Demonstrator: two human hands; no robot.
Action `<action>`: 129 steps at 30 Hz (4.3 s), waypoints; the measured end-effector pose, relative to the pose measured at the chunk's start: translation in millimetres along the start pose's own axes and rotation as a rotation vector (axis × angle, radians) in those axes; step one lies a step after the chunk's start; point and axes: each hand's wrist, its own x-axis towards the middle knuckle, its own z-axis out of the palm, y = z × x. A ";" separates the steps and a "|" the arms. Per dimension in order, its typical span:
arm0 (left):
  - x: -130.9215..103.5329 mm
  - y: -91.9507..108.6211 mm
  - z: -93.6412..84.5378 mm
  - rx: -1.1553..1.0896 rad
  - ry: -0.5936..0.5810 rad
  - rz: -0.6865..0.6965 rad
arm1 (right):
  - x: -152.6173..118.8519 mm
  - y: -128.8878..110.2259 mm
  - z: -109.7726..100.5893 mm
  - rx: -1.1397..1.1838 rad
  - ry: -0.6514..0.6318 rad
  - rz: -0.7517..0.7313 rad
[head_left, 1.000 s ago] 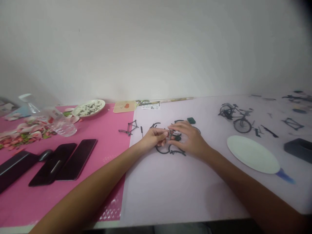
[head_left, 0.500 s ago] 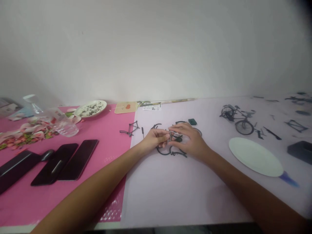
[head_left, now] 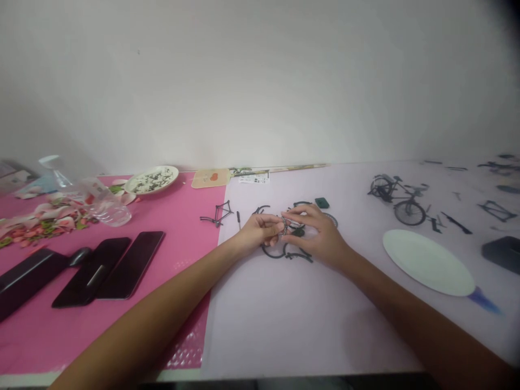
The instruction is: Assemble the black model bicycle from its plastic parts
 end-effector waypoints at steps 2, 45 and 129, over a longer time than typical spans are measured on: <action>0.3 -0.3 -0.2 -0.007 -0.004 -0.006 | 0.3 -0.8 0.3 -0.008 0.005 -0.002; 1.1 2.3 1.0 -0.150 0.010 -0.022 | 0.1 -2.4 6.2 -0.065 0.074 -0.017; 3.2 2.4 -4.1 -0.440 0.069 -0.074 | 7.5 18.5 -8.1 -0.262 0.162 0.093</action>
